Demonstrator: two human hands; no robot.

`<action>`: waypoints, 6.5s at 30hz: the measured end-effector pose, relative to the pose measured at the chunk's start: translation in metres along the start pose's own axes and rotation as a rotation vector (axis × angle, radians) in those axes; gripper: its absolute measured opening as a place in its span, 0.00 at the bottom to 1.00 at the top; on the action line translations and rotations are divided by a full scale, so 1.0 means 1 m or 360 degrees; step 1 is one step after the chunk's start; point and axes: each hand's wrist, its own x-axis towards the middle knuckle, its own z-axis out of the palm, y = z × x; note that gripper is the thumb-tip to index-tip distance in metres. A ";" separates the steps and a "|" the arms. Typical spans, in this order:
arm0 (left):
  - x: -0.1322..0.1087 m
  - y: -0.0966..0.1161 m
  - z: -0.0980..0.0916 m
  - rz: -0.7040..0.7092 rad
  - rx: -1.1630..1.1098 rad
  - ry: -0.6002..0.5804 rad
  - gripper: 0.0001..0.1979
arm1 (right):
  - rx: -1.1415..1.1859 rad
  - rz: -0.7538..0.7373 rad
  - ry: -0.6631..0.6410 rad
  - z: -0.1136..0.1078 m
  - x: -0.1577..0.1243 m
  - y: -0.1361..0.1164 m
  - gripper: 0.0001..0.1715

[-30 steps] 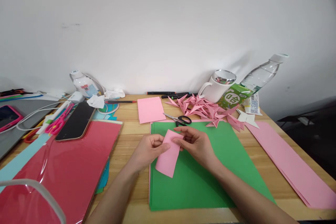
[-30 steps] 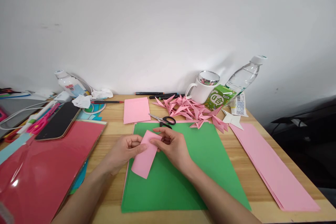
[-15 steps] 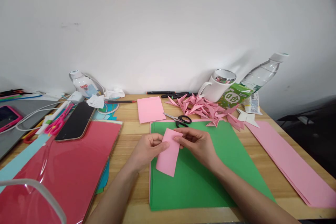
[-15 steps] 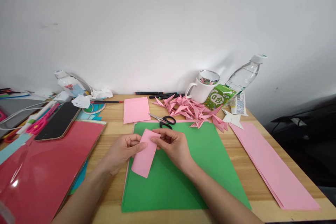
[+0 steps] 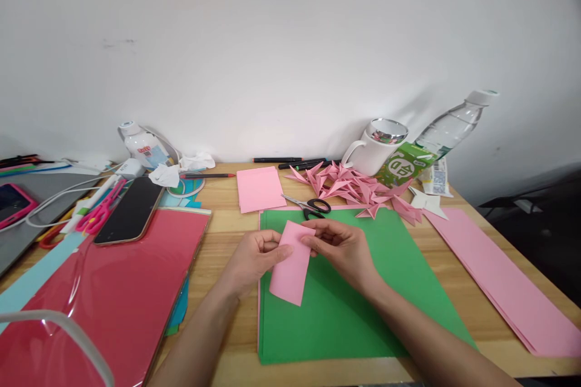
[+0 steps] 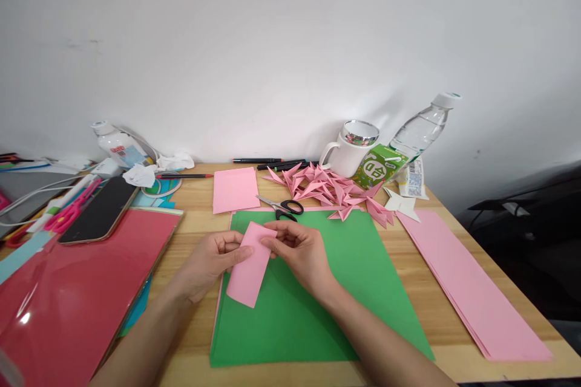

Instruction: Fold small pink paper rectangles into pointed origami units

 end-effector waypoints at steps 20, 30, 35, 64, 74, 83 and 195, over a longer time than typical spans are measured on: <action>0.001 -0.001 -0.001 0.0007 -0.0015 -0.0011 0.16 | 0.0083 0.0021 0.0064 0.000 0.000 -0.001 0.15; 0.002 -0.002 -0.001 0.0014 -0.0009 0.0024 0.16 | 0.0095 0.0027 0.0078 0.000 0.000 -0.002 0.16; 0.002 -0.002 -0.001 0.0022 -0.0004 0.0024 0.15 | 0.0099 0.0030 0.0084 0.001 0.001 -0.005 0.13; 0.003 -0.002 0.000 -0.0116 -0.0069 0.0039 0.20 | 0.0092 0.0234 0.0031 -0.003 0.004 -0.007 0.19; 0.005 -0.005 -0.003 -0.0162 -0.0100 0.0054 0.19 | 0.0071 0.0271 -0.0003 -0.004 0.005 -0.005 0.19; 0.006 -0.004 -0.003 -0.0226 -0.0104 0.0075 0.20 | 0.0052 0.0274 -0.0021 -0.005 0.005 -0.005 0.19; 0.006 -0.003 -0.006 0.0236 0.0829 0.0484 0.11 | -0.0726 0.0126 -0.0457 -0.029 0.014 -0.004 0.05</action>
